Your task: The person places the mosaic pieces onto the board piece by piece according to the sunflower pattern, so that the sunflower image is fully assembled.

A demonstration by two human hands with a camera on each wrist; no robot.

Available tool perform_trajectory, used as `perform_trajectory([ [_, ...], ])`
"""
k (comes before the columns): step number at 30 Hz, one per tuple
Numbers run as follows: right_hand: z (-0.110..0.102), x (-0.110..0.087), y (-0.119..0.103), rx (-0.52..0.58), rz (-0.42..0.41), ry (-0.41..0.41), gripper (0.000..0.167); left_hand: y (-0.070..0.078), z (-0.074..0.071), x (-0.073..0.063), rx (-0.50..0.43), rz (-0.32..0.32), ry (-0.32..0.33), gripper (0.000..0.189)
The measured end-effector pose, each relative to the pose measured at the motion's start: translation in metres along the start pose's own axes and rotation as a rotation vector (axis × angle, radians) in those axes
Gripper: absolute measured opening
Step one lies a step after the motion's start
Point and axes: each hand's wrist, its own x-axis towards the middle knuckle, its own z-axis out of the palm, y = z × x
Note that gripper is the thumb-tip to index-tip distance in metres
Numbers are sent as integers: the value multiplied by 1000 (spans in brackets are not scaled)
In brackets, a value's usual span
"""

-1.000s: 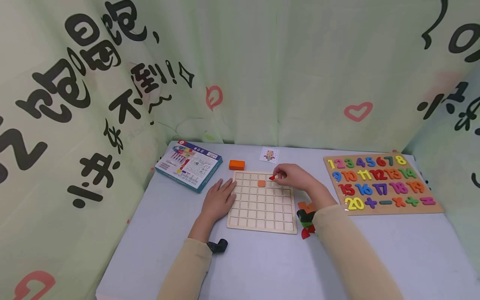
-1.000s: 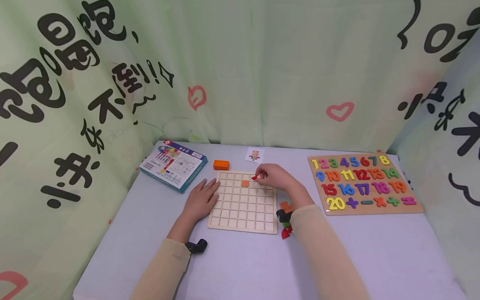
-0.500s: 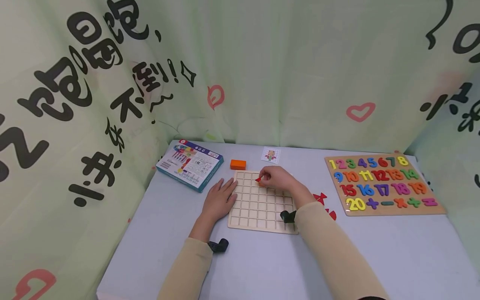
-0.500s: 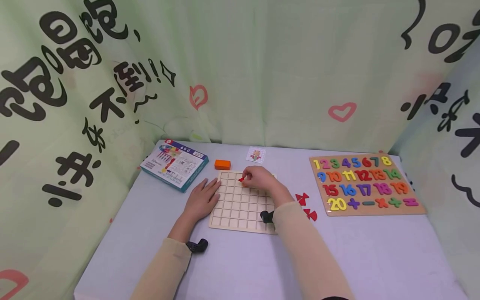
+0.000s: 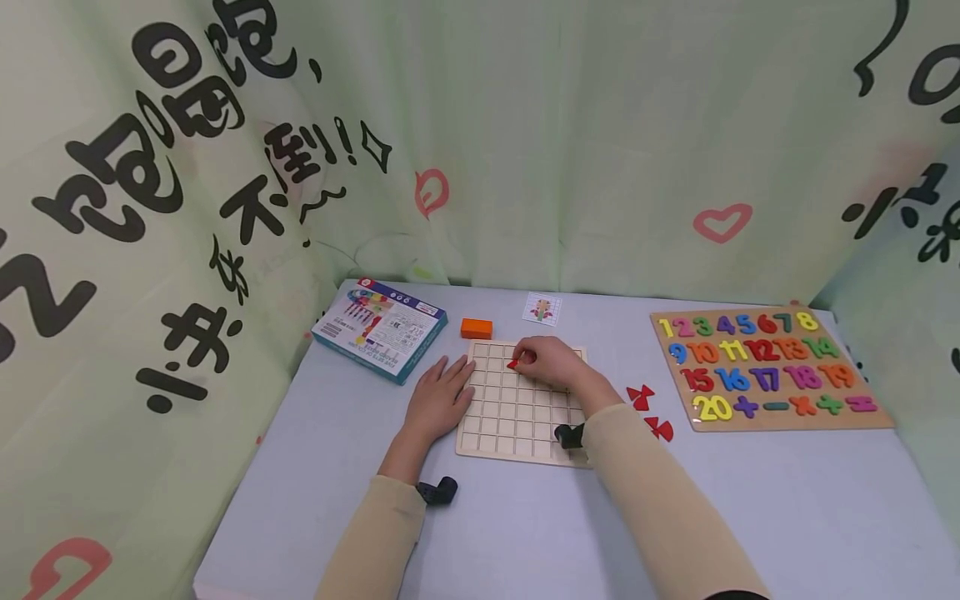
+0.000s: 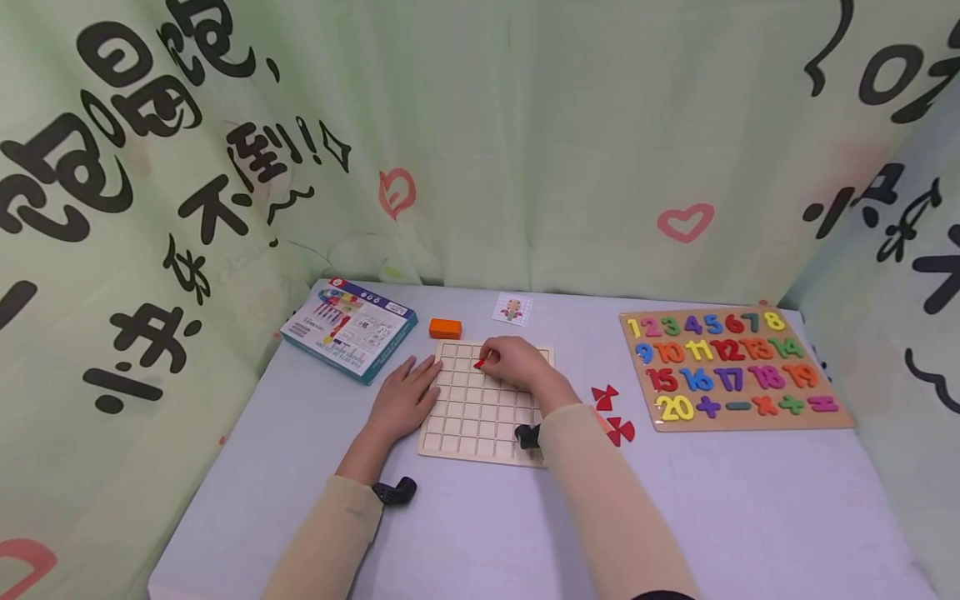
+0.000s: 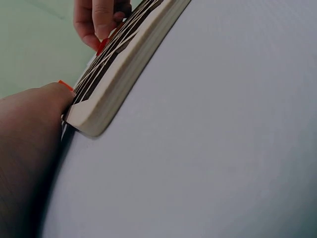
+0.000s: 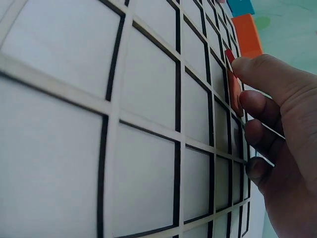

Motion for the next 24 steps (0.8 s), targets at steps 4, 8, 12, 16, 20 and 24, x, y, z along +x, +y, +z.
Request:
perform_trajectory([
  [4, 1, 0, -1, -17, 4, 2, 13, 0, -1, 0, -3, -2, -8, 56],
  [8, 1, -1, -3, -27, 11, 5, 13, 1, -2, 0, -5, -3, -9, 56],
  [12, 0, -3, -4, -17, 21, 5, 14, 1, -2, 0, -1, -2, -4, 56],
  [16, -4, -6, -4, 11, 32, 16, 18, 1, -1, 0, 5, -3, -6, 57],
  [20, -11, -11, 1, 19, 18, 52, 20, 1, 0, 0, 7, -2, -5, 57],
  [24, -21, -19, 5, -4, 13, 91, 23, 0, -1, 0, 7, -5, -6, 57],
])
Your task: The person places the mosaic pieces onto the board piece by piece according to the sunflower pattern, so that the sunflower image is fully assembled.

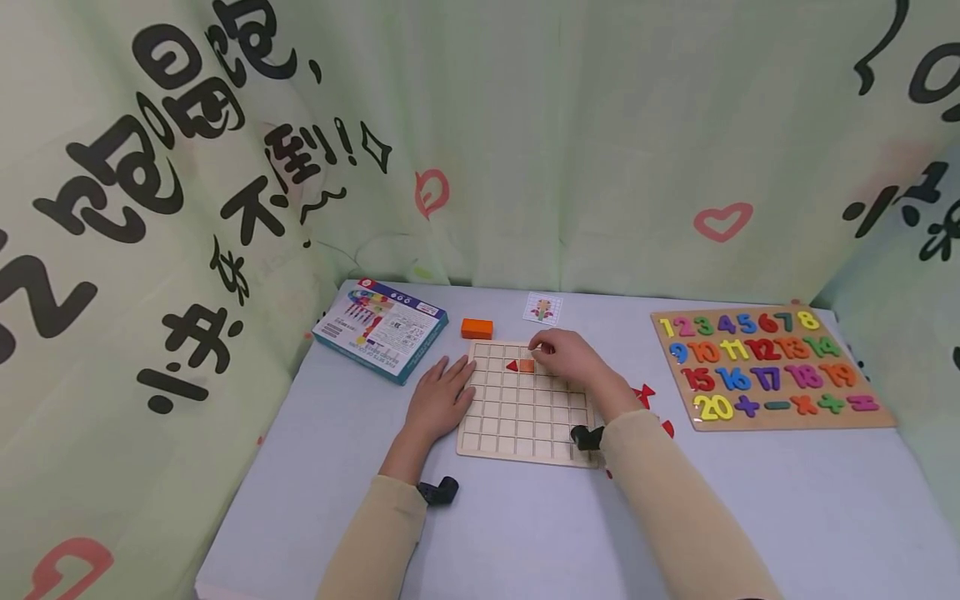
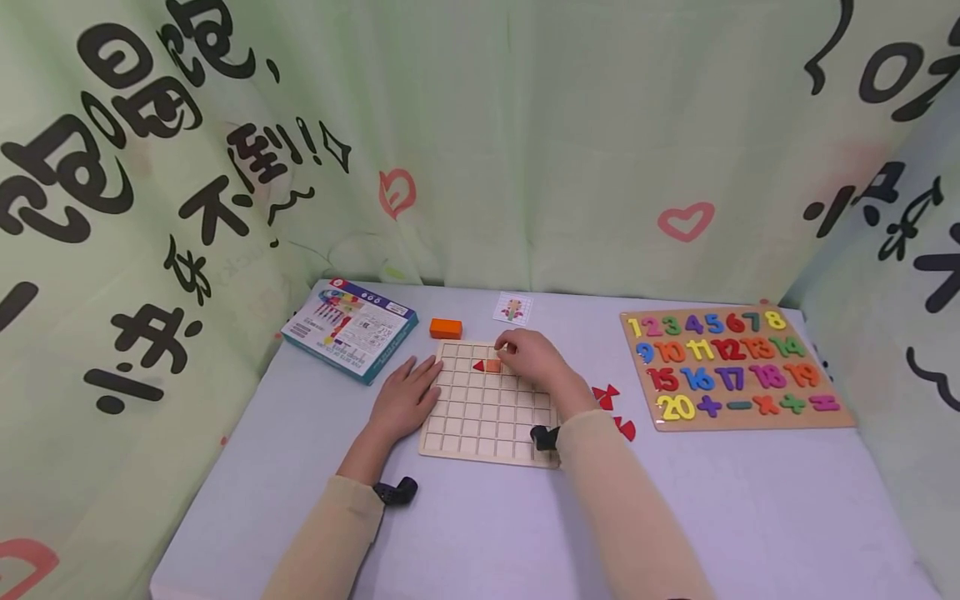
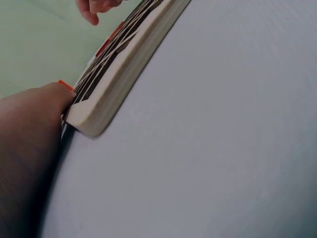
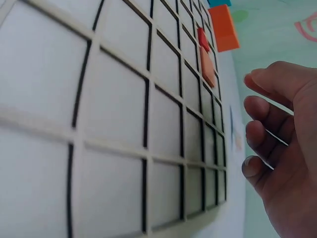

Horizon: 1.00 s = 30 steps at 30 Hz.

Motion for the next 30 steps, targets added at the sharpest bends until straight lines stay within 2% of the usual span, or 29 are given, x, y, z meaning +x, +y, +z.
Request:
perform_trajectory([
  [8, -32, -28, 12, -28, 47, 34, 26, 1, 1, 0, -5, 3, -1, 57],
  [17, -63, -64, 43, -41, 133, 58, 29, -1, 4, 1, 1, 4, 6, 57],
  [24, -78, -96, 67, -36, 160, 37, 29, -2, 5, 3, -9, -7, -5, 58],
  [30, -83, -115, 89, -48, 164, 10, 27, -1, 5, 2, -11, -6, -1, 57],
])
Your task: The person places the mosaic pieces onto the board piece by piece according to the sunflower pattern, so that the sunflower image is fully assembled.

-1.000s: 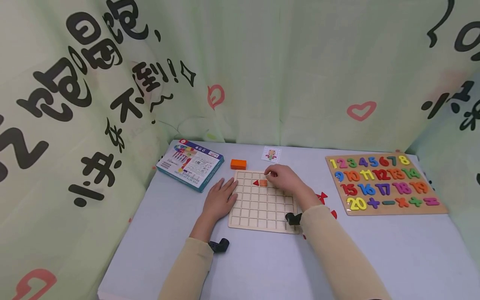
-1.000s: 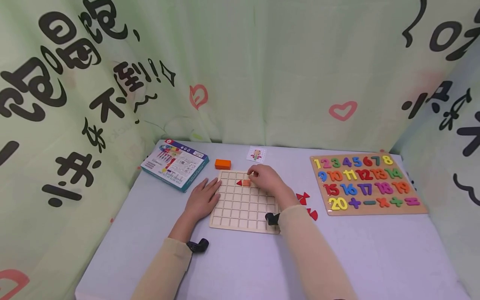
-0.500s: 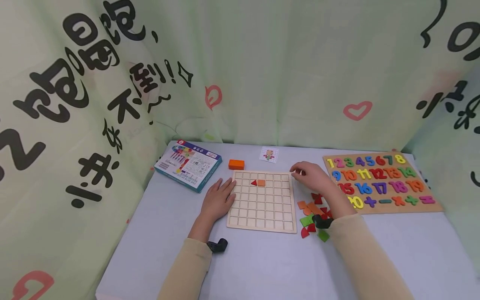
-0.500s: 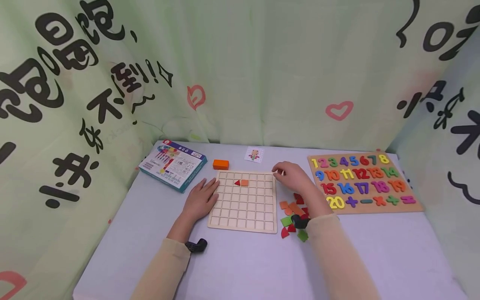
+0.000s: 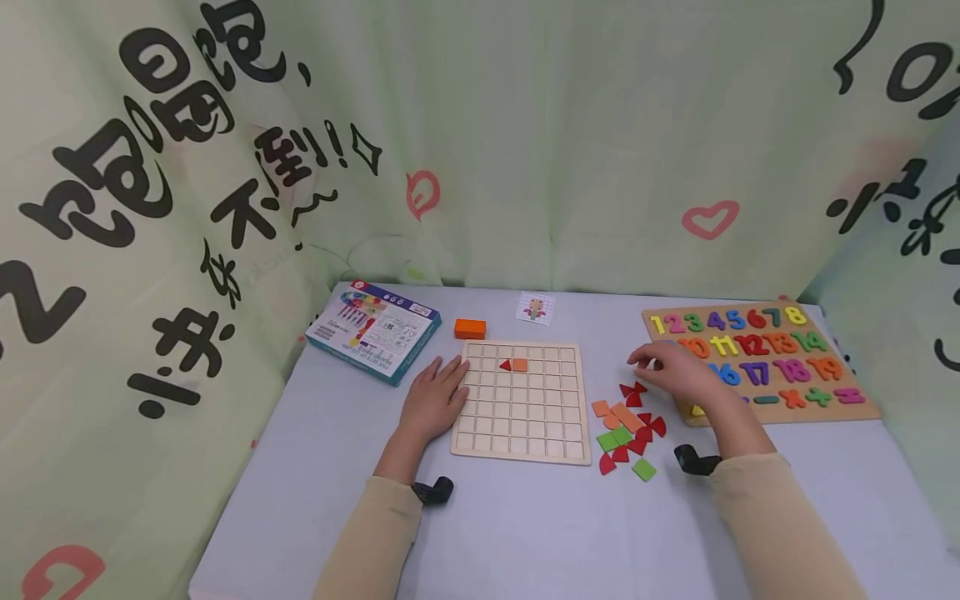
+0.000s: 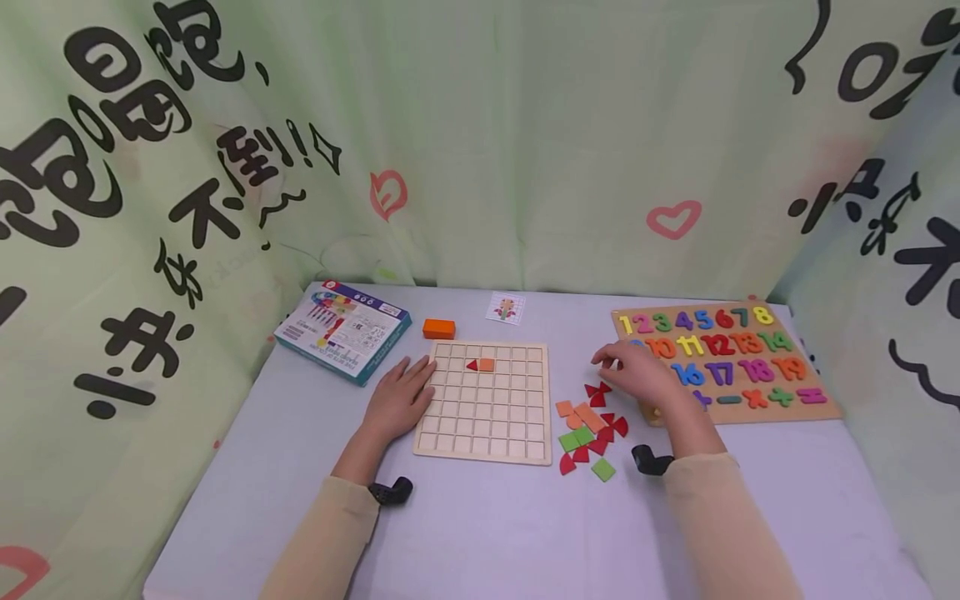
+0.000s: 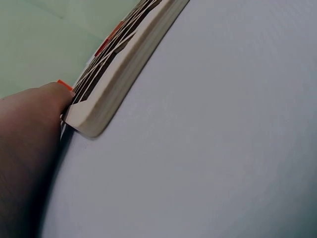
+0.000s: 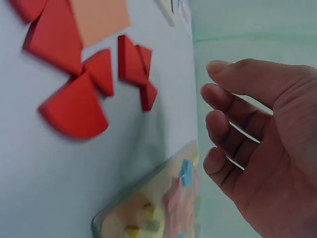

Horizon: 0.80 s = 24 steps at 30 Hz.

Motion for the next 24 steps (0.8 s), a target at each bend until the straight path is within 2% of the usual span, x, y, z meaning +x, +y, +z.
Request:
perform_trajectory([
  [7, 5, -5, 20, -11, 31, -60, 28, 1, -1, -1, -2, -2, -7, 58],
  [11, 10, -5, 27, -13, 37, -65, 27, 1, 0, -1, 3, 3, 1, 58],
  [24, 14, -3, 30, -51, 38, -76, 25, 2, -2, -2, 5, -2, -2, 57],
])
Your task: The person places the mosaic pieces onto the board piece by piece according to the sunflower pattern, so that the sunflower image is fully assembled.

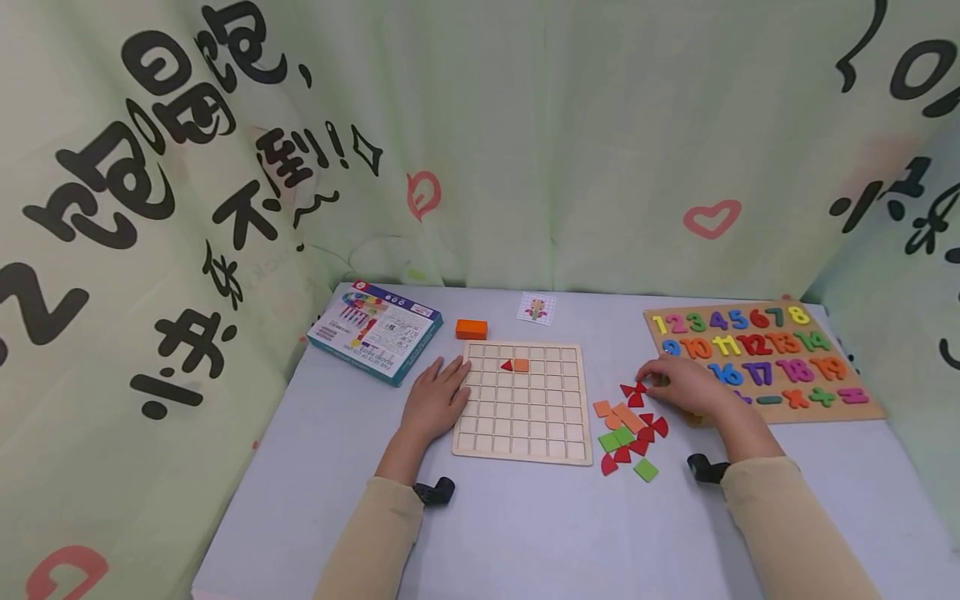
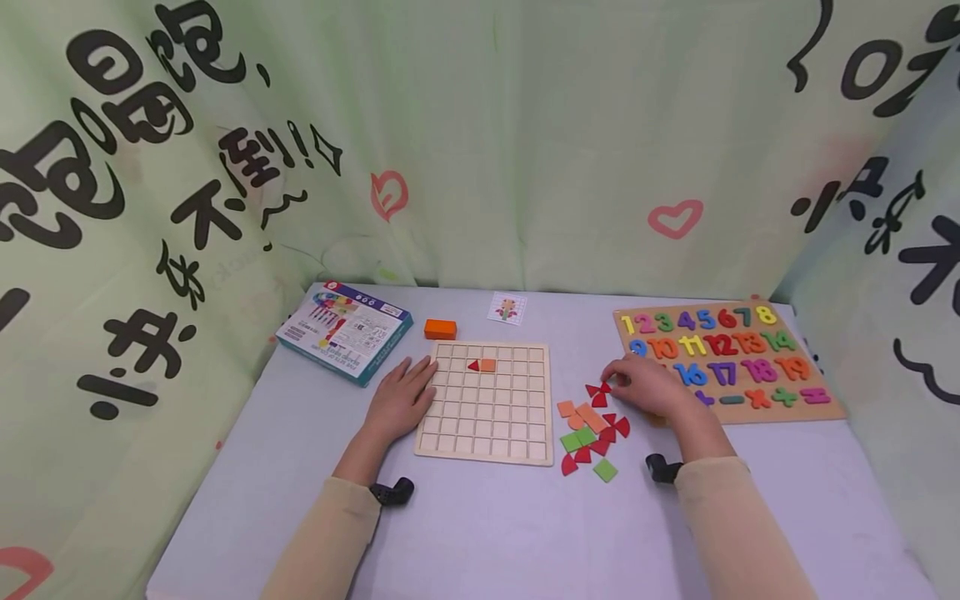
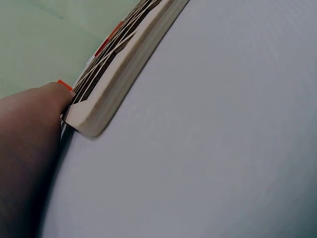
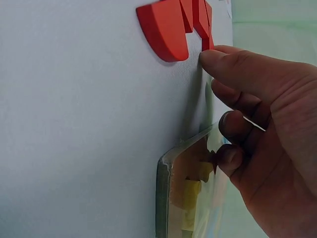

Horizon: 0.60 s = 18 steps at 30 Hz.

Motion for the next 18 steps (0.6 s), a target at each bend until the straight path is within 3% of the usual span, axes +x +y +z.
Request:
perform_trajectory([
  [18, 2, 2, 2, -7, -32, -6, 24, 1, -3, -1, -7, 1, -5, 57],
])
